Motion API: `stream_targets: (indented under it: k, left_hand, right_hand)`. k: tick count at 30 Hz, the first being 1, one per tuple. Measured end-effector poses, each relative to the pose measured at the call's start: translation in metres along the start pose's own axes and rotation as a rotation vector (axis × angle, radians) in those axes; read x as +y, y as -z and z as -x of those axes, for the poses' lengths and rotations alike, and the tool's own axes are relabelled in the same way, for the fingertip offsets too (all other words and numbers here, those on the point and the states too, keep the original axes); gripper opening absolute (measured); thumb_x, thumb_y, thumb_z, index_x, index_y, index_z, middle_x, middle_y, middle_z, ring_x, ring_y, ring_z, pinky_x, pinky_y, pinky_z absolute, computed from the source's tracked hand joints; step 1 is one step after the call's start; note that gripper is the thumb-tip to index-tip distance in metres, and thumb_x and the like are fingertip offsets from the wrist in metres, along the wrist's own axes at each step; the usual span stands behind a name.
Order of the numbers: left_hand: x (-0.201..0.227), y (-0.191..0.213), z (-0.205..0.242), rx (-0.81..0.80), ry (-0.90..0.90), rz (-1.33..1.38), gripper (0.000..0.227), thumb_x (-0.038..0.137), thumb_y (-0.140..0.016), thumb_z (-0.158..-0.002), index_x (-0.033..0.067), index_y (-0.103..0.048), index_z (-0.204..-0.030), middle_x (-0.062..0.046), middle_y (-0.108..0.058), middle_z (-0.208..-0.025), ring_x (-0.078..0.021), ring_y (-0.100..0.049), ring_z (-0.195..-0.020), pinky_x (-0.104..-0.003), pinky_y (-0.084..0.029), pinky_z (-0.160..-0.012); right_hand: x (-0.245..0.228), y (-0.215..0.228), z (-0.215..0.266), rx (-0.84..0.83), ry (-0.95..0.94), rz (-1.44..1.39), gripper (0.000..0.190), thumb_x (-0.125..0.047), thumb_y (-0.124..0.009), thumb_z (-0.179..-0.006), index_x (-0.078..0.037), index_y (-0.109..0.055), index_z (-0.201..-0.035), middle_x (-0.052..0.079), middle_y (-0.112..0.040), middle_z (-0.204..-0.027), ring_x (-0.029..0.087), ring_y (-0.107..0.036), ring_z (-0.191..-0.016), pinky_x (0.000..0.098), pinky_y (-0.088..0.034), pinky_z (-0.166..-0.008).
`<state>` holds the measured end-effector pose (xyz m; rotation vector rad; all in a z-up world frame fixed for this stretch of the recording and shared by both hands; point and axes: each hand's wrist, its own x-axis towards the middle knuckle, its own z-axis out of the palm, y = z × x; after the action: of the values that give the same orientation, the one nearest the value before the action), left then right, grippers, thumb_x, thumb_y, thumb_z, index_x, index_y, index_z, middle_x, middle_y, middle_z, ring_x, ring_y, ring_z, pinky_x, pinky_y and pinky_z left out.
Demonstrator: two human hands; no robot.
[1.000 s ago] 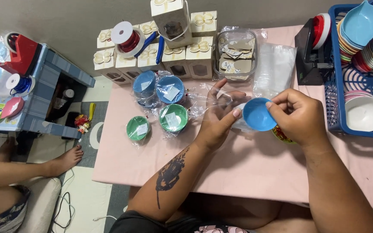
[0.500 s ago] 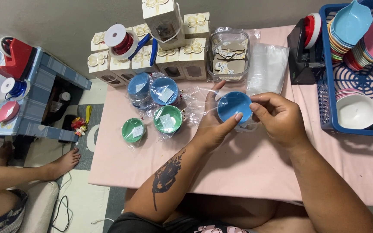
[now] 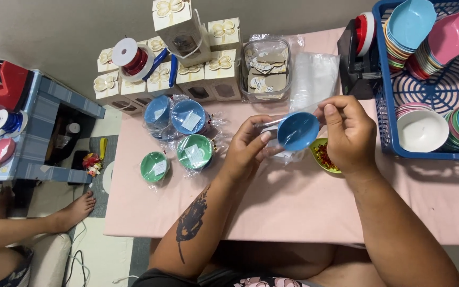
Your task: The person puts small white cards and decorative beads into clear plastic bags, then places the bags inside colored plastic bowls.
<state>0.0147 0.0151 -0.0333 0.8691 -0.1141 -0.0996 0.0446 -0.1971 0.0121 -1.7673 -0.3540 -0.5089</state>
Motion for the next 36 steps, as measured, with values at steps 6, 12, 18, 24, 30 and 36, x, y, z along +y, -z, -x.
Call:
stream_targets:
  k: [6, 12, 18, 24, 30, 36]
  left_hand:
    - [0.009, -0.002, 0.009, -0.136, 0.199, 0.055, 0.043, 0.036, -0.064, -0.103, 0.0038, -0.048, -0.126, -0.024, -0.055, -0.139, -0.0320, -0.069, -0.112, -0.047, -0.068, -0.082]
    - [0.044, -0.023, 0.023, -0.323, 0.476, 0.214, 0.065, 0.067, -0.050, -0.104, 0.0062, -0.047, -0.128, -0.021, -0.059, -0.125, -0.0390, -0.071, -0.109, -0.069, -0.060, -0.080]
    - [0.029, 0.000, 0.019, -0.400, 0.553, 0.275, 0.081, 0.080, -0.059, -0.091, 0.0055, -0.046, -0.120, -0.022, -0.062, -0.118, -0.0429, -0.073, -0.103, -0.067, -0.058, -0.078]
    - [0.015, 0.007, 0.011, -0.334, 0.535, 0.182, 0.047, 0.029, -0.061, -0.106, 0.0093, -0.039, -0.143, -0.028, -0.069, -0.111, -0.0328, -0.079, -0.081, -0.045, -0.068, -0.062]
    - [0.007, 0.012, 0.003, -0.262, 0.496, 0.161, 0.048, 0.033, -0.060, -0.106, 0.0083, -0.044, -0.144, -0.030, -0.069, -0.111, -0.0326, -0.079, -0.078, -0.041, -0.069, -0.057]
    - [0.022, -0.009, 0.012, -0.267, 0.469, 0.165, 0.052, 0.032, -0.062, -0.106, 0.0034, -0.044, -0.145, -0.021, -0.069, -0.118, -0.0242, -0.076, -0.097, -0.040, -0.068, -0.078]
  right_hand:
    - [-0.008, 0.003, -0.001, -0.073, 0.054, 0.027, 0.017, -0.002, -0.056, -0.116, 0.005, -0.070, -0.109, 0.017, -0.071, -0.077, 0.026, -0.070, -0.066, 0.0397, -0.058, -0.072]
    - [-0.016, 0.001, 0.005, -0.154, 0.028, 0.006, 0.012, -0.005, -0.062, -0.110, -0.003, -0.073, -0.106, 0.008, -0.074, -0.069, 0.020, -0.073, -0.064, 0.0341, -0.059, -0.075]
    - [-0.017, 0.003, 0.005, -0.261, 0.035, -0.052, 0.011, -0.005, -0.063, -0.106, -0.003, -0.073, -0.103, 0.011, -0.074, -0.070, 0.021, -0.072, -0.063, 0.0362, -0.059, -0.071]
    - [-0.009, 0.003, 0.006, -0.300, -0.029, -0.125, 0.008, -0.002, -0.065, -0.104, -0.003, -0.073, -0.104, 0.008, -0.075, -0.069, 0.016, -0.071, -0.064, 0.0319, -0.060, -0.072]
    - [-0.008, 0.004, 0.003, -0.391, -0.154, -0.208, 0.009, -0.005, -0.076, -0.095, -0.002, -0.071, -0.103, 0.011, -0.078, -0.075, 0.014, -0.070, -0.069, 0.0282, -0.058, -0.070]
    - [-0.005, 0.001, 0.006, -0.424, -0.238, -0.219, 0.006, -0.006, -0.071, -0.100, -0.004, -0.069, -0.105, 0.013, -0.080, -0.082, 0.014, -0.069, -0.055, 0.0298, -0.059, -0.062]
